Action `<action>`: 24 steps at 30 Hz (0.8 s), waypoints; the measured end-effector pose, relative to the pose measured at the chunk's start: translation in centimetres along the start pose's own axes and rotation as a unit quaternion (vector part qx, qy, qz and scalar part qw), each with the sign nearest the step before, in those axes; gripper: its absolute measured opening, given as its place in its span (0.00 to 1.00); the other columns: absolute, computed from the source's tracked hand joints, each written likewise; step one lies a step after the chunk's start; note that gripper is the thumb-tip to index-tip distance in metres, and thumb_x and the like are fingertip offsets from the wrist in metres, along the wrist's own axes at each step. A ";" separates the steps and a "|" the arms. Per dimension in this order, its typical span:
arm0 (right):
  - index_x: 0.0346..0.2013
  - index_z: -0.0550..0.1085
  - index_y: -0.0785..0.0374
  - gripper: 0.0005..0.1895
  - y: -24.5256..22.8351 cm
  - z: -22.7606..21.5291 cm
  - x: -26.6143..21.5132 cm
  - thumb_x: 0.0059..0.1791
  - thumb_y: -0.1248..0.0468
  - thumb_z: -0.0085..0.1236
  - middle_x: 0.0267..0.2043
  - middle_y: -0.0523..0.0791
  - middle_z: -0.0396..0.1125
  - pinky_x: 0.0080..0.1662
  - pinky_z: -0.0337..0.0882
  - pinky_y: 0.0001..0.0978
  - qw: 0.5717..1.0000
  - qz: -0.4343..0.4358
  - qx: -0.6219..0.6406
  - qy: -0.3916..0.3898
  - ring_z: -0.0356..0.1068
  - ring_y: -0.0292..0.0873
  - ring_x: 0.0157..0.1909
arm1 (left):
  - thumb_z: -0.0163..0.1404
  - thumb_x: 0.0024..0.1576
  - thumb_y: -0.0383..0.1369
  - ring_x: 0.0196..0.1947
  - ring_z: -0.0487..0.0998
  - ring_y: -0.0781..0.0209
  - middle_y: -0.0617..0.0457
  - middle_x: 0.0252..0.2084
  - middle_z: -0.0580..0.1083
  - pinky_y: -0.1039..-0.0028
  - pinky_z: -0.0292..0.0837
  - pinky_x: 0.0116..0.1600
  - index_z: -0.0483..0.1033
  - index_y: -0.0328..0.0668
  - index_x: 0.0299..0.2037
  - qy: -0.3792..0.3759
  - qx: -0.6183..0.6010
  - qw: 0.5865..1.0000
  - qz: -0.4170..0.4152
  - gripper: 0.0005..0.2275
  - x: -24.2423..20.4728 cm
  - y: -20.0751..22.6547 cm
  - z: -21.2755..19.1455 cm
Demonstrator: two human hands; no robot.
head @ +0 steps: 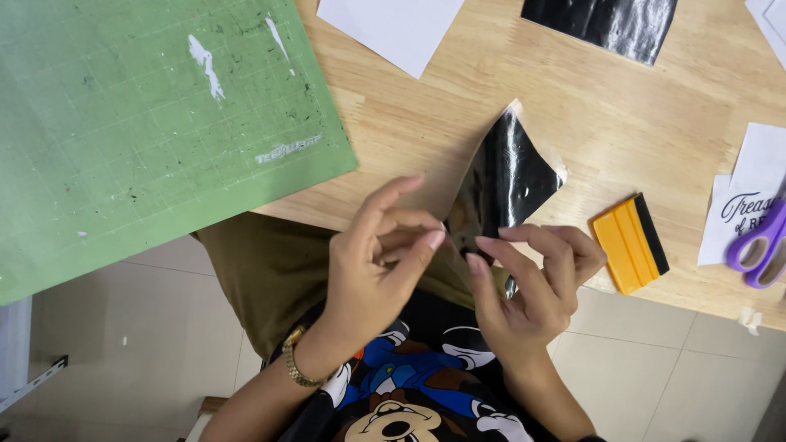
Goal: Cutting and peeling vinyl decals on a wooden table
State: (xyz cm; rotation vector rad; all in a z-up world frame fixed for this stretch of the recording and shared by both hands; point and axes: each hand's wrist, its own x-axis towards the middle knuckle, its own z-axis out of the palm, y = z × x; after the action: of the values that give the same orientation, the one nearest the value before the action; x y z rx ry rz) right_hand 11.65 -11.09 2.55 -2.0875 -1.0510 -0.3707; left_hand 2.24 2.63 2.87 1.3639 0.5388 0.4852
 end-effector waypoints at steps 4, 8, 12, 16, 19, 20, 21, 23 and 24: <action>0.37 0.80 0.59 0.02 -1.3 -0.4 1.5 0.51 0.64 0.65 0.46 0.46 0.68 0.54 0.58 0.41 0.999 0.015 -0.027 -0.042 0.56 0.54 0.52 | 0.54 0.62 0.24 0.36 0.83 0.66 0.47 0.42 0.81 0.81 0.85 0.47 0.66 0.37 0.63 -0.004 0.038 0.998 0.046 0.19 -0.8 0.7 0.9; 0.37 0.80 0.59 0.01 -1.4 -0.8 1.5 0.52 0.66 0.65 0.47 0.46 0.68 0.55 0.59 0.43 0.997 0.027 -0.042 -0.057 0.55 0.56 0.53 | 0.54 0.64 0.24 0.40 0.86 0.65 0.50 0.45 0.83 0.80 0.85 0.52 0.67 0.38 0.62 -0.002 0.136 0.982 0.129 0.17 -1.0 0.5 1.1; 0.36 0.81 0.60 0.02 -1.4 -0.9 1.4 0.51 0.69 0.65 0.47 0.46 0.69 0.55 0.59 0.43 0.997 0.018 -0.051 -0.049 0.56 0.55 0.52 | 0.54 0.66 0.22 0.44 0.87 0.64 0.50 0.48 0.82 0.78 0.83 0.53 0.68 0.37 0.63 -0.014 0.229 0.950 0.212 0.16 -1.1 0.4 1.1; 0.34 0.80 0.59 0.06 -1.3 -0.9 1.5 0.51 0.73 0.66 0.46 0.44 0.69 0.52 0.60 0.44 0.996 -0.002 -0.086 -0.031 0.55 0.57 0.50 | 0.52 0.66 0.21 0.43 0.86 0.64 0.48 0.48 0.82 0.77 0.84 0.50 0.69 0.34 0.61 -0.014 0.268 0.932 0.243 0.14 -1.0 0.4 1.5; 0.33 0.80 0.59 0.07 -1.0 -0.8 1.4 0.51 0.75 0.65 0.46 0.44 0.69 0.52 0.60 0.46 0.994 -0.014 -0.103 -0.026 0.54 0.58 0.49 | 0.51 0.67 0.21 0.42 0.85 0.64 0.50 0.46 0.81 0.76 0.83 0.49 0.68 0.35 0.62 -0.022 0.254 0.939 0.229 0.14 -1.0 0.5 1.7; 0.32 0.80 0.59 0.08 -1.0 -0.8 1.4 0.51 0.76 0.65 0.46 0.44 0.69 0.52 0.60 0.46 0.994 -0.015 -0.106 -0.028 0.55 0.58 0.49 | 0.51 0.67 0.21 0.41 0.85 0.64 0.52 0.44 0.81 0.76 0.81 0.50 0.68 0.36 0.63 -0.031 0.236 0.948 0.211 0.15 -1.0 0.6 1.7; 0.32 0.80 0.59 0.08 -0.9 -1.1 1.5 0.51 0.76 0.65 0.46 0.44 0.69 0.52 0.60 0.46 0.994 -0.015 -0.106 -0.028 0.55 0.58 0.49 | 0.51 0.67 0.21 0.41 0.85 0.64 0.52 0.44 0.81 0.76 0.81 0.50 0.68 0.36 0.63 -0.031 0.236 0.948 0.210 0.15 -1.0 0.6 1.6; 0.37 0.81 0.58 0.05 -0.7 -1.6 1.7 0.52 0.72 0.63 0.49 0.43 0.68 0.56 0.60 0.45 0.995 0.015 -0.053 -0.085 0.56 0.56 0.54 | 0.50 0.67 0.25 0.37 0.83 0.67 0.58 0.42 0.80 0.78 0.78 0.48 0.66 0.39 0.64 -0.037 0.210 0.963 0.167 0.16 -0.9 0.5 1.5; 0.37 0.81 0.58 0.05 -0.8 -1.8 1.8 0.52 0.72 0.63 0.49 0.43 0.68 0.56 0.60 0.45 0.995 0.015 -0.053 -0.085 0.56 0.56 0.54 | 0.50 0.67 0.25 0.37 0.83 0.67 0.58 0.42 0.80 0.78 0.78 0.48 0.66 0.39 0.64 -0.037 0.209 0.963 0.167 0.16 -0.9 0.5 1.5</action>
State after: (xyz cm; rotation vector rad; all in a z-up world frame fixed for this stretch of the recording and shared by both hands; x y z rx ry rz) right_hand 12.30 -11.09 5.15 -2.2583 -1.1180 -0.2421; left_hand 2.46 1.04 3.61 1.8883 0.3597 0.6122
